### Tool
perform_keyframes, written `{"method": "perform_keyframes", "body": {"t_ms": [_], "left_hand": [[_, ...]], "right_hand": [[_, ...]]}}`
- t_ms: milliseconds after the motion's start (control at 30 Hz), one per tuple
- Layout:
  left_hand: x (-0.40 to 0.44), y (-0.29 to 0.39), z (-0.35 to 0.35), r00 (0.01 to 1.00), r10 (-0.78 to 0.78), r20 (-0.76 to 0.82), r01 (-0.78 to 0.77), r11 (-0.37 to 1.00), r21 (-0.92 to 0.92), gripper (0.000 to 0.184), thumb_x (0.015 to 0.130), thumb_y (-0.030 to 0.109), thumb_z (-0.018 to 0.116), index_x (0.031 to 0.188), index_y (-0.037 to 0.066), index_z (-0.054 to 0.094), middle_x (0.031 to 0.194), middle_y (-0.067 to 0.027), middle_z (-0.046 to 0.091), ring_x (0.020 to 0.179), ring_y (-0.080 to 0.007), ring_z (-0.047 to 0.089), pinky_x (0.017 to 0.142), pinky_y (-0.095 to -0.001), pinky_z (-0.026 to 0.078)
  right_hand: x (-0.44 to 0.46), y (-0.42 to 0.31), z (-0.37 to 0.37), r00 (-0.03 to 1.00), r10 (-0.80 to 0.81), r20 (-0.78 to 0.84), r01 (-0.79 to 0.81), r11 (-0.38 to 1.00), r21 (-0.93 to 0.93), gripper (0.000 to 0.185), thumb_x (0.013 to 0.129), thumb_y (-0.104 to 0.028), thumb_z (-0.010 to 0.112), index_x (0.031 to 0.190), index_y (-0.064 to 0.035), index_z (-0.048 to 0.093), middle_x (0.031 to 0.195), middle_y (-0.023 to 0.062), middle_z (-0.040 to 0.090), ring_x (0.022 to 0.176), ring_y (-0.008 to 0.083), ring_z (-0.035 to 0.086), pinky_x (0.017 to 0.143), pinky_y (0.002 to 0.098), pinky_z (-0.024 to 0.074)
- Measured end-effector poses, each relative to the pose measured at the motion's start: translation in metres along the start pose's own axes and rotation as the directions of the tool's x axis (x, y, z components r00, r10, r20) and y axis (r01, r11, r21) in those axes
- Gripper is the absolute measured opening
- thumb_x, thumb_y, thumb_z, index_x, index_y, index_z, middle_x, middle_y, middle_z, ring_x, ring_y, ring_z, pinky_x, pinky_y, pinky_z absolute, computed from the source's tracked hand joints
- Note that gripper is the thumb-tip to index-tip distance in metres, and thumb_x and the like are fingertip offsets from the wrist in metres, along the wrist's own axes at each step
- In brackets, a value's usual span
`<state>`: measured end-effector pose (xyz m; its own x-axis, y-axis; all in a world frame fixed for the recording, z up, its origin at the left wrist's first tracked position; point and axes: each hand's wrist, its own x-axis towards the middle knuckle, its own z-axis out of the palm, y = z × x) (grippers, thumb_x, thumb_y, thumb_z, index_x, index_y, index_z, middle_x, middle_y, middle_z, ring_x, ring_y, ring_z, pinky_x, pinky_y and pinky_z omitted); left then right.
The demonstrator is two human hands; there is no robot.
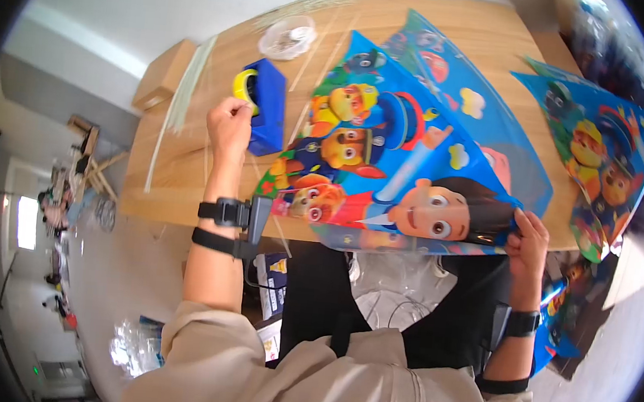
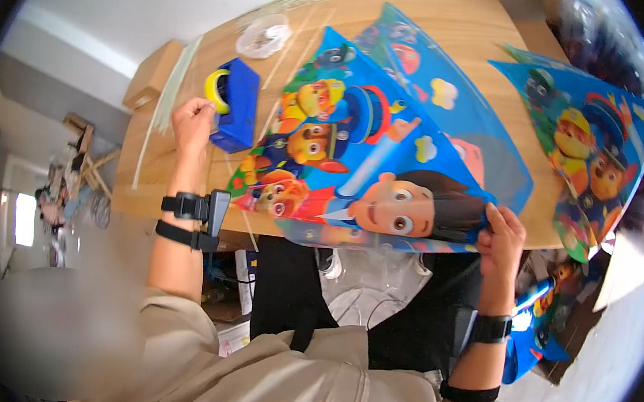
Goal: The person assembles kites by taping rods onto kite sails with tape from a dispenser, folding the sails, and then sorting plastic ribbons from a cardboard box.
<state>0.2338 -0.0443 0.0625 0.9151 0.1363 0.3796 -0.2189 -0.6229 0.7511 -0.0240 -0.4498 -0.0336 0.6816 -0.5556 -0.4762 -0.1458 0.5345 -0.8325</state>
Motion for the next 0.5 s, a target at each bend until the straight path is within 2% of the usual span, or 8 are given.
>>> {"method": "perform_keyframes", "body": {"t_ms": [33,100,133,167,233,267,367,500], "left_hand": [[0.007,-0.018,-0.01,1.0,-0.008,-0.025,0.008,1.0,0.009,0.011,0.076,0.008,0.061,0.075,-0.003,0.063,0.064,-0.0055,0.061,0.058,-0.0112,0.053,0.054,-0.028,0.042],[0.015,-0.038,-0.027,0.984,-0.165,-0.072,0.17,0.983,0.074,0.014,0.077,0.009,0.059,0.077,-0.004,0.063,0.063,-0.0051,0.059,0.058,-0.0111,0.053,0.054,-0.0264,0.042],[0.017,-0.041,-0.033,0.942,-0.335,0.003,0.334,0.94,0.077,0.013,0.076,0.011,0.059,0.074,-0.002,0.061,0.06,-0.0036,0.054,0.053,-0.0111,0.05,0.048,-0.0269,0.04],[0.017,-0.043,-0.036,0.94,-0.34,-0.011,0.34,0.937,0.075,0.013,0.076,0.011,0.059,0.074,-0.002,0.061,0.06,-0.0036,0.054,0.053,-0.0111,0.05,0.048,-0.0269,0.04],[0.015,-0.042,-0.038,0.821,-0.52,0.236,0.54,0.842,-0.021,0.012,0.075,0.012,0.06,0.069,0.003,0.058,0.057,-0.0019,0.049,0.049,-0.0108,0.045,0.042,-0.0279,0.036],[0.013,-0.041,-0.035,0.798,-0.553,0.239,0.58,0.812,-0.06,0.011,0.074,0.012,0.061,0.067,0.007,0.054,0.055,0.0003,0.044,0.046,-0.0098,0.041,0.039,-0.0272,0.032],[0.013,-0.042,-0.031,0.759,-0.591,0.273,0.641,0.751,-0.16,0.008,0.072,0.01,0.062,0.071,0.006,0.055,0.056,0.0006,0.045,0.048,-0.0107,0.042,0.041,-0.0273,0.035],[0.016,-0.04,-0.026,0.73,-0.615,0.298,0.68,0.693,-0.239,0.01,0.069,0.009,0.062,0.075,0.006,0.055,0.06,-0.0013,0.044,0.055,-0.0129,0.044,0.054,-0.0349,0.044]], "right_hand": [[0.003,0.002,-0.001,1.0,-0.003,0.022,0.004,1.0,-0.007,0.016,0.084,-0.012,0.059,0.071,-0.0112,0.051,0.054,-0.0065,0.036,0.04,0.0031,0.035,0.032,0.0165,0.02],[0.003,0.002,0.001,0.999,-0.004,0.036,0.005,1.0,-0.018,0.017,0.084,-0.012,0.059,0.07,-0.0118,0.05,0.054,-0.0069,0.035,0.04,0.0028,0.035,0.032,0.0163,0.0196],[0.003,0.001,0.002,1.0,-0.003,0.023,0.003,1.0,-0.022,0.019,0.084,-0.012,0.059,0.068,-0.0124,0.049,0.053,-0.0072,0.035,0.04,0.0024,0.035,0.032,0.0161,0.0193],[0.004,0.002,0.003,0.999,-0.002,0.036,0.003,1.0,-0.028,0.019,0.084,-0.012,0.059,0.068,-0.0124,0.049,0.053,-0.0072,0.035,0.04,0.0024,0.035,0.032,0.0161,0.0193],[0.006,0.003,0.002,1.0,0.001,0.006,0.0,0.999,-0.046,0.02,0.085,-0.013,0.059,0.068,-0.0134,0.048,0.054,-0.0073,0.035,0.04,0.0019,0.034,0.032,0.0157,0.0189],[0.008,0.005,-0.003,0.999,-0.001,0.051,0.003,1.0,-0.028,0.02,0.085,-0.013,0.059,0.068,-0.0133,0.048,0.054,-0.0073,0.036,0.041,0.0017,0.034,0.032,0.0154,0.0195],[0.01,0.006,-0.004,0.999,-0.001,0.04,0.003,0.999,-0.032,0.02,0.084,-0.013,0.059,0.068,-0.0135,0.048,0.055,-0.007,0.038,0.041,0.002,0.035,0.032,0.0155,0.0207],[0.008,0.005,0.0,1.0,-0.01,0.018,0.011,0.999,-0.046,0.02,0.084,-0.013,0.06,0.068,-0.0136,0.048,0.056,-0.0066,0.038,0.041,0.0025,0.036,0.031,0.0157,0.0216]]}}
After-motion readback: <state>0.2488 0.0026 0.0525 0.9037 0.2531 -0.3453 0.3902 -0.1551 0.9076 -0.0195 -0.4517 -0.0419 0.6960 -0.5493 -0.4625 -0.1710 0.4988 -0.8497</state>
